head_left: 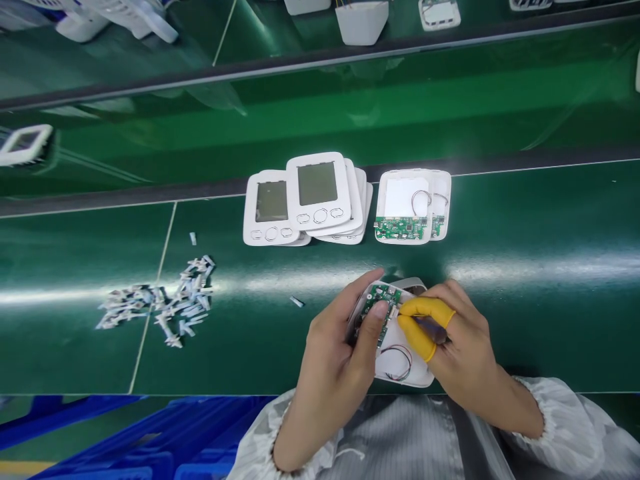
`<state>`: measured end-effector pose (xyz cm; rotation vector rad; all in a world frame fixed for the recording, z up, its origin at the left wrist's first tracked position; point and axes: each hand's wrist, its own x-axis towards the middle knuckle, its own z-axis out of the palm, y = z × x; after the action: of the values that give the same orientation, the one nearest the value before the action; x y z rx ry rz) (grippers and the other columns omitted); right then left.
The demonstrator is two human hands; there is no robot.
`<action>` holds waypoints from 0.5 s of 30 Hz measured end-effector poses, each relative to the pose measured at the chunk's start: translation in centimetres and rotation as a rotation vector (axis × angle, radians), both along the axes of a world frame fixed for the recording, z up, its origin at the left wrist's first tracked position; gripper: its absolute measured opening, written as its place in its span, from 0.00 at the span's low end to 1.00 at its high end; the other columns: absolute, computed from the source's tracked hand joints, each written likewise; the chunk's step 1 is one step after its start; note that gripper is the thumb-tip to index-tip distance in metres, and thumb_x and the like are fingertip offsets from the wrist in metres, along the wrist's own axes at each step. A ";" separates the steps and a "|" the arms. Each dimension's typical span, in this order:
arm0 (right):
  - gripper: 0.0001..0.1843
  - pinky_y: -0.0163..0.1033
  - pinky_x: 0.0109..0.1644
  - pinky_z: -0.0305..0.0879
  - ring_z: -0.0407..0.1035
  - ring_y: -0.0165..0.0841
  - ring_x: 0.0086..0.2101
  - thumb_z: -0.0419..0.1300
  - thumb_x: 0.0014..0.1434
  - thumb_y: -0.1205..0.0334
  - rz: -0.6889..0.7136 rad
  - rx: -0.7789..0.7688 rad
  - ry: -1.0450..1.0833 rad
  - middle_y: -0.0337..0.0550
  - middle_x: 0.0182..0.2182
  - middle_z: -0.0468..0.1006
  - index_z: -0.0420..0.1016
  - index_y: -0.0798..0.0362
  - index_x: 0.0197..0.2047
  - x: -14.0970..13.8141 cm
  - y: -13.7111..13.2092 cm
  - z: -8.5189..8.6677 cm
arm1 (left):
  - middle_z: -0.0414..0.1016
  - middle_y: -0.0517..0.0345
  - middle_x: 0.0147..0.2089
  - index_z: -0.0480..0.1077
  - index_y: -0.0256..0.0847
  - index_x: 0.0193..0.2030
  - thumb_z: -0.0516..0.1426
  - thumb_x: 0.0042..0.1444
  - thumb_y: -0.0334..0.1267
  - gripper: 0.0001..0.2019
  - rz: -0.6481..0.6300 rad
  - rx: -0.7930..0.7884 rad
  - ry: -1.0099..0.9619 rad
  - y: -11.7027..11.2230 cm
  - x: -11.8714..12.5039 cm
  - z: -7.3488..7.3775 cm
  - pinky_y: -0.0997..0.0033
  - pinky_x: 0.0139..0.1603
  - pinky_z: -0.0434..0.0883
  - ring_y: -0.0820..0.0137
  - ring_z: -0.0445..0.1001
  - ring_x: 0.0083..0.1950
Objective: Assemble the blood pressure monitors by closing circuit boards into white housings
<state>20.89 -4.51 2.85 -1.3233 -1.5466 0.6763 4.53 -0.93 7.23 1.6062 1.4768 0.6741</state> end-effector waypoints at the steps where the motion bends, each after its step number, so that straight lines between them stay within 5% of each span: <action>1: 0.07 0.40 0.40 0.69 0.67 0.33 0.37 0.62 0.67 0.73 0.005 0.011 -0.005 0.42 0.37 0.78 0.76 0.52 0.45 -0.1 -0.1 0.0 | 0.83 0.58 0.42 0.76 0.42 0.60 0.58 0.70 0.41 0.15 0.002 0.005 -0.006 0.0 0.0 0.0 0.79 0.34 0.75 0.74 0.79 0.33; 6: 0.07 0.41 0.38 0.68 0.65 0.34 0.36 0.61 0.67 0.73 0.009 0.013 -0.016 0.43 0.35 0.78 0.74 0.53 0.46 -0.2 -0.1 0.2 | 0.83 0.58 0.43 0.76 0.42 0.60 0.58 0.69 0.39 0.15 0.011 0.036 0.021 -0.1 -0.1 0.1 0.79 0.38 0.76 0.73 0.80 0.37; 11: 0.07 0.41 0.39 0.68 0.65 0.33 0.36 0.62 0.67 0.73 0.052 0.011 -0.006 0.44 0.36 0.78 0.75 0.54 0.46 0.0 -0.1 0.2 | 0.76 0.64 0.31 0.76 0.44 0.60 0.58 0.69 0.37 0.15 -0.001 0.063 -0.016 -0.2 -0.2 0.0 0.78 0.40 0.77 0.72 0.81 0.36; 15: 0.07 0.40 0.39 0.67 0.64 0.33 0.36 0.61 0.66 0.74 0.077 0.020 0.007 0.43 0.36 0.77 0.74 0.54 0.45 0.3 -0.1 -0.1 | 0.80 0.61 0.37 0.76 0.43 0.60 0.58 0.69 0.38 0.15 -0.006 0.051 -0.001 -0.2 -0.2 0.1 0.77 0.38 0.76 0.74 0.77 0.33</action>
<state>21.14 -4.57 2.78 -1.2508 -1.6018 0.7111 4.36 -1.14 7.33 1.6475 1.4641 0.7143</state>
